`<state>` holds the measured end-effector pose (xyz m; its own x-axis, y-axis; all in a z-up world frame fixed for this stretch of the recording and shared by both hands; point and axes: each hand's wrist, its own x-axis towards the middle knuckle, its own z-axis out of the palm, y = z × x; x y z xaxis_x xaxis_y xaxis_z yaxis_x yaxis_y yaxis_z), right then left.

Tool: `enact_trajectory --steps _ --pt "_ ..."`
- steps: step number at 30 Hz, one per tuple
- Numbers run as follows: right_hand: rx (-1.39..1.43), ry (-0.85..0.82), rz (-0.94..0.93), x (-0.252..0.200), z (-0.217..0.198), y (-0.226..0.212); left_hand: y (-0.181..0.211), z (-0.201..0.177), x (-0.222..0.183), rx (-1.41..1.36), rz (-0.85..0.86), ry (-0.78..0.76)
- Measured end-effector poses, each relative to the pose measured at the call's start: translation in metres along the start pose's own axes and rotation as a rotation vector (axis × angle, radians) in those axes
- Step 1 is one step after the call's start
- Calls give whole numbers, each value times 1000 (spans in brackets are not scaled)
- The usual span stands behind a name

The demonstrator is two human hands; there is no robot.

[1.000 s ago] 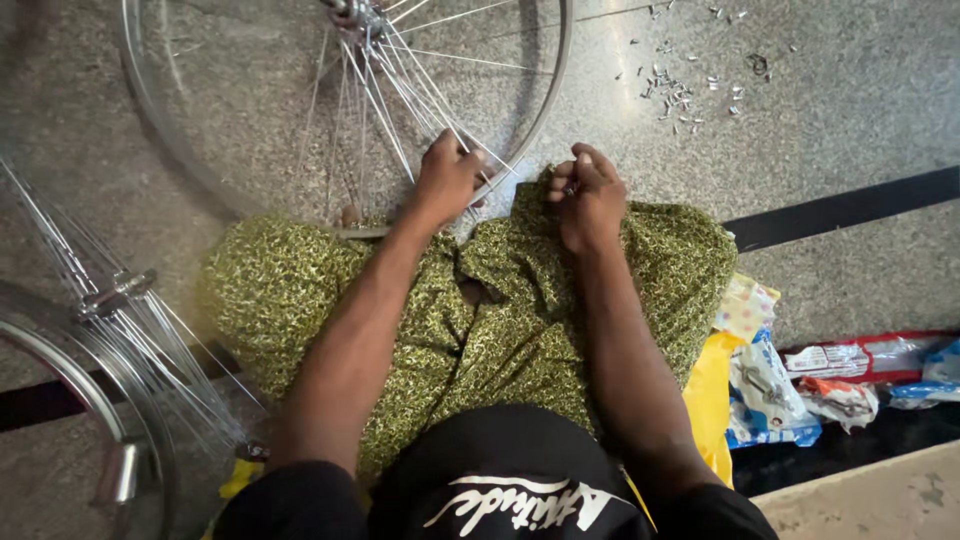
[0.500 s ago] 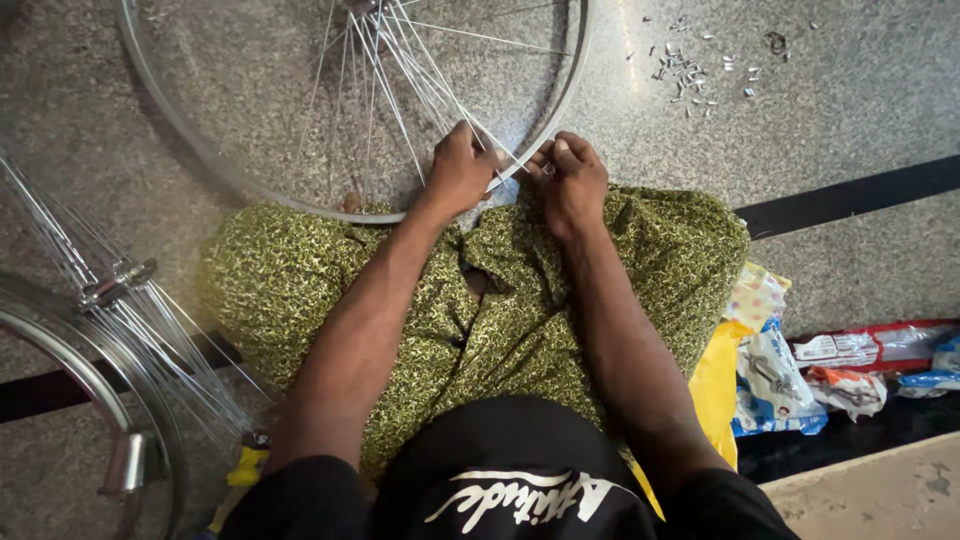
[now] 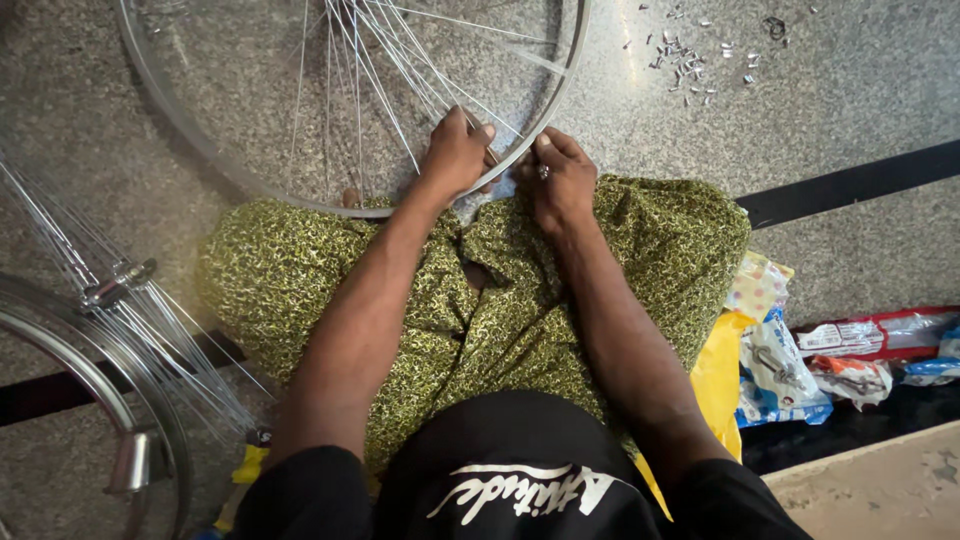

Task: The person sits on the floor and laces spokes through the holes of a bicycle hub and a rim by hand.

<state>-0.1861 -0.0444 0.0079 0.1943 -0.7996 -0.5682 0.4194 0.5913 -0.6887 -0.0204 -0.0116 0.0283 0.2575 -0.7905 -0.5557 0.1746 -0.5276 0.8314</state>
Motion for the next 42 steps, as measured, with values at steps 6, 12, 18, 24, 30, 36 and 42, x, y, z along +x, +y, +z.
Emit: enact_trajectory --steps 6,12,18,24,30,36,42 --pt "-145 57 13 -6 6 -8 18 -12 -17 112 -32 -53" --pt "-20 -9 80 -11 5 4 13 -19 -20 234 -55 -52" --pt "-146 -58 57 -26 -7 35 13 -26 -4 52 10 30" --pt "-175 -94 27 -18 10 50 -3 -32 17 212 137 94" --pt "-58 -106 26 -18 11 53 -17 -24 22 206 226 154" --pt "-58 -68 62 -16 7 56 -10 -24 17 178 85 121" --pt "71 -141 36 -15 5 61 -1 -27 11 204 116 136"
